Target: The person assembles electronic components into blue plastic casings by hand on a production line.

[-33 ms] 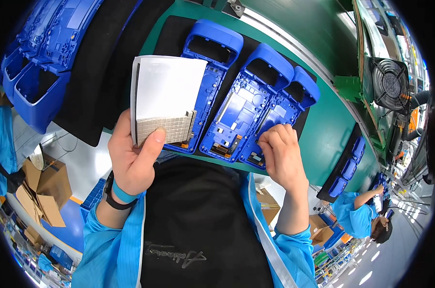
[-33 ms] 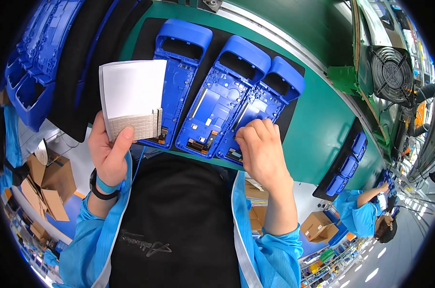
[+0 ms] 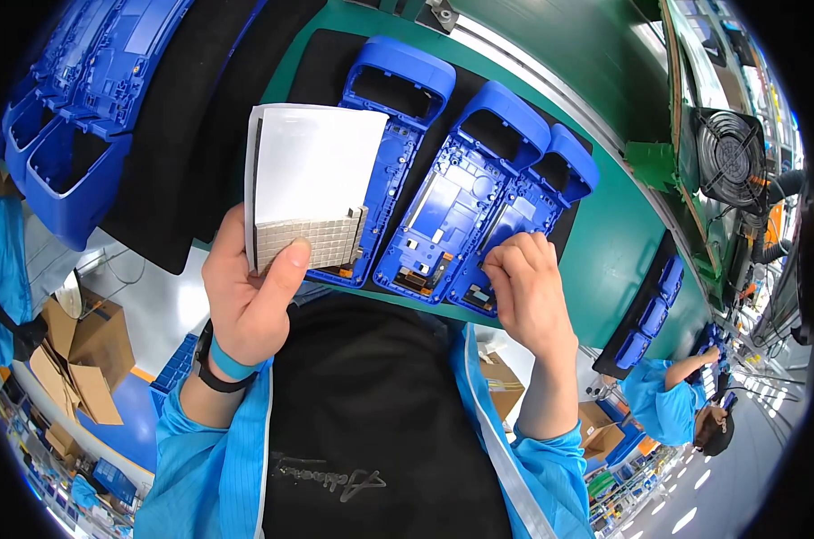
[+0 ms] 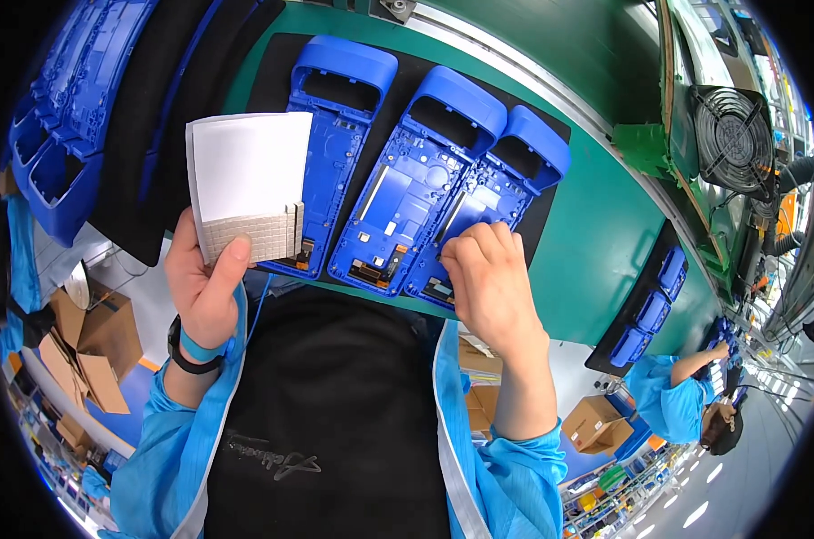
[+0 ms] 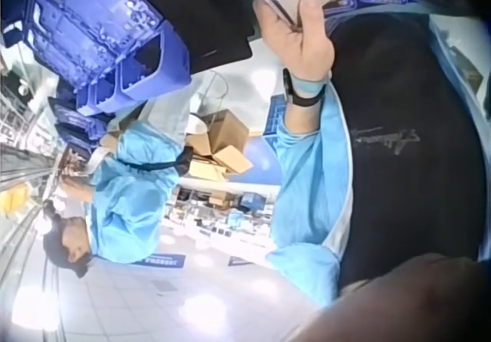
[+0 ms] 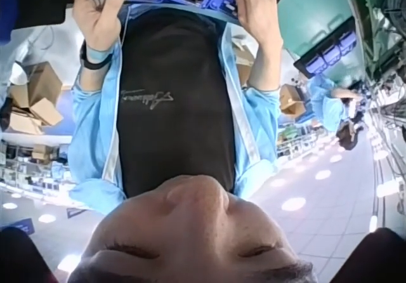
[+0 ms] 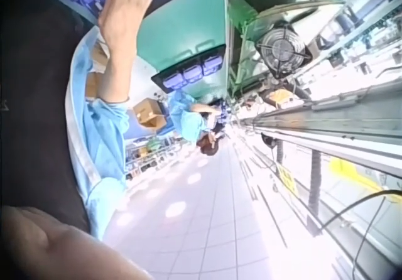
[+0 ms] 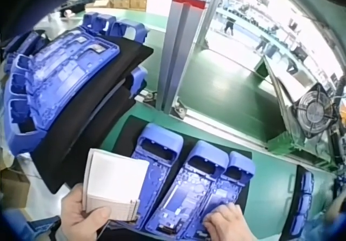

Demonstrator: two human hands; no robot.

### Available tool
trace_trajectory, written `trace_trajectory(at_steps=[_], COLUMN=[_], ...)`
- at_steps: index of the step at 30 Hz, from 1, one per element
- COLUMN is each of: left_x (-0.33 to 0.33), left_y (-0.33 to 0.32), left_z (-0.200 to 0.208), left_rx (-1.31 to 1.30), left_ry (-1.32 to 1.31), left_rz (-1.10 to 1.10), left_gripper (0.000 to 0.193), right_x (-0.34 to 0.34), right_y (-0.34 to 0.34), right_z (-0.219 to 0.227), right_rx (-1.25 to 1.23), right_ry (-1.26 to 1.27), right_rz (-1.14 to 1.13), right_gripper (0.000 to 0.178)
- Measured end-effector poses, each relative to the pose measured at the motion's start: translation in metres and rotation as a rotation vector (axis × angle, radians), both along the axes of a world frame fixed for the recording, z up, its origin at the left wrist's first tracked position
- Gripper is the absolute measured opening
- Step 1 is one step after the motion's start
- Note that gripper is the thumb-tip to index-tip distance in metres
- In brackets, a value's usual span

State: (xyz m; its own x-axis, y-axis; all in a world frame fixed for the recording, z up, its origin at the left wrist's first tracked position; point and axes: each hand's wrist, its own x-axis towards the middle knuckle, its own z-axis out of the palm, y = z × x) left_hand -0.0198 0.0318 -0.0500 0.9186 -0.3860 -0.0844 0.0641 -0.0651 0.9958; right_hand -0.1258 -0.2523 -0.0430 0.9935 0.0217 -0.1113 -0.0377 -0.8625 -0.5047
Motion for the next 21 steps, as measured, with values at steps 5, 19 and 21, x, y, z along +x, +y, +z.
trace_trajectory(at_steps=[5, 19, 21], left_x=[-0.0010, -0.0030, -0.0030], left_y=[0.0007, 0.0017, 0.0015], left_z=[-0.0009, -0.0014, -0.0008], left_rx=[-0.007, -0.040, -0.033], left_ry=[0.020, 0.048, 0.043], left_rz=[-0.001, -0.016, -0.019], left_gripper=[0.044, 0.043, 0.043], right_x=[0.0011, 0.0071, 0.0076], right_y=[-0.0001, 0.0024, 0.0027], right_z=[0.0014, 0.0067, 0.0074], right_rx=[-0.017, -0.086, -0.093], right_ry=[0.019, 0.077, 0.084], right_rz=[0.009, 0.033, 0.035], right_gripper=[0.009, 0.009, 0.010])
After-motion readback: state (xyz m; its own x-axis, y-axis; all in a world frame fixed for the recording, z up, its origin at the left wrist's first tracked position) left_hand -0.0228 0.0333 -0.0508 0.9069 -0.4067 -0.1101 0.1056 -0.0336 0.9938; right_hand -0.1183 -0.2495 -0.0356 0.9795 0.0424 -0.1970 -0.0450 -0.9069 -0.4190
